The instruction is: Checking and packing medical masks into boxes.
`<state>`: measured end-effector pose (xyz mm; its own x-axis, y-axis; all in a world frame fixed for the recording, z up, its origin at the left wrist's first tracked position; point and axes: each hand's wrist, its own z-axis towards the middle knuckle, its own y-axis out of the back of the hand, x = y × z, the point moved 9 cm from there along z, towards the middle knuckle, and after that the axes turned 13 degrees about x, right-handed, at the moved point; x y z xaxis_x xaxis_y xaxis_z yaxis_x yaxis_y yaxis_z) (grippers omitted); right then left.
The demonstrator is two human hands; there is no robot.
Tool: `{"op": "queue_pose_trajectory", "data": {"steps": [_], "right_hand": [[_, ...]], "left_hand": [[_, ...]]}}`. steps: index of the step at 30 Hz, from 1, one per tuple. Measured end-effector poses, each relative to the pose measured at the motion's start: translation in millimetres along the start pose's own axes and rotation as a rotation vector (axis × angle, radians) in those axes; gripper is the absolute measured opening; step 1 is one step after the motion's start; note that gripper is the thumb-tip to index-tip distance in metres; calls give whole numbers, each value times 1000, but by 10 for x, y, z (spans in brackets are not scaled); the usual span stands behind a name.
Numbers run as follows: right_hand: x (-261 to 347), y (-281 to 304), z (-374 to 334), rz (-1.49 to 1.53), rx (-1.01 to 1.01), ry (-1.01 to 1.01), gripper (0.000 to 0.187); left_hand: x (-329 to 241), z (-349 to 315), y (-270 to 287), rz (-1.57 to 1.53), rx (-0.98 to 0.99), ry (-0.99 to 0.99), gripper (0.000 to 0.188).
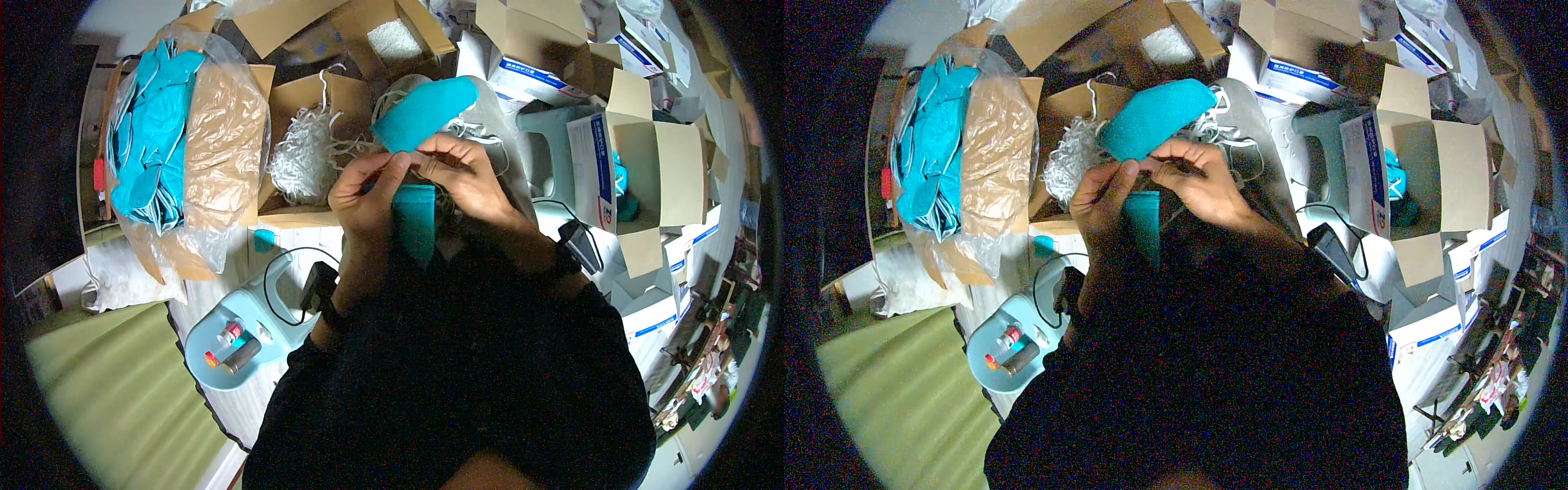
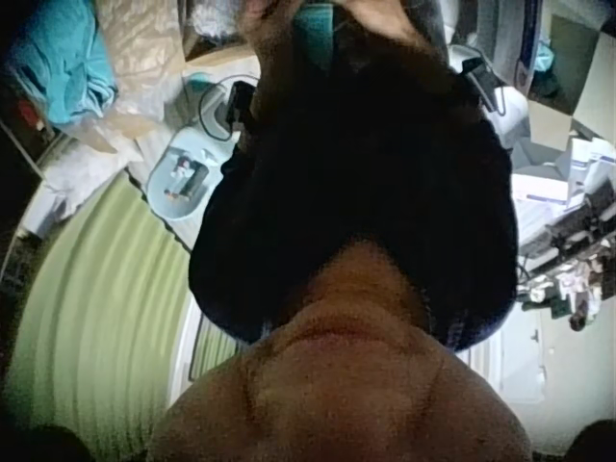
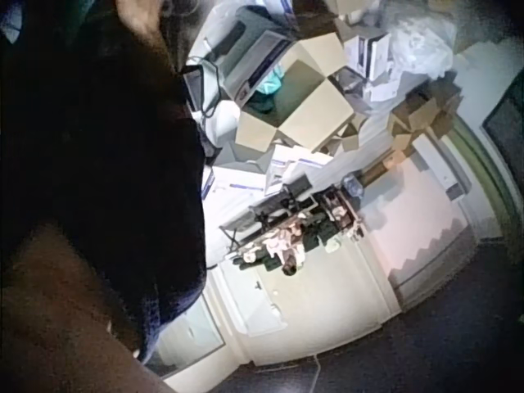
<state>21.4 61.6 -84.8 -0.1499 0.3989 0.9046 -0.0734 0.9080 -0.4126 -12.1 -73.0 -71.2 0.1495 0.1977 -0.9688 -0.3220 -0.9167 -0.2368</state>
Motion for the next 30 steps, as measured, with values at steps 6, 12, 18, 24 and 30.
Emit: {"op": "queue_pose_trajectory", "data": {"steps": [6,12,18,24,30], "right_hand": [[25,88,-21,-96,33,16,8],[-62,48,21,-170,30,13,10],[-15,166,-7,-259,-4,63,6],[-57,184,-11,-7,-13,32,16],[187,48,-45,-525,29,234,11]], "left_hand": [[2,76,44,-42,2,13,16],[69,101,-21,-168,52,59,18],[219,36,-105,-177,90,180,19],[201,53,-211,-247,143,207,13],[148,60,-105,-131,85,71,19]]}}
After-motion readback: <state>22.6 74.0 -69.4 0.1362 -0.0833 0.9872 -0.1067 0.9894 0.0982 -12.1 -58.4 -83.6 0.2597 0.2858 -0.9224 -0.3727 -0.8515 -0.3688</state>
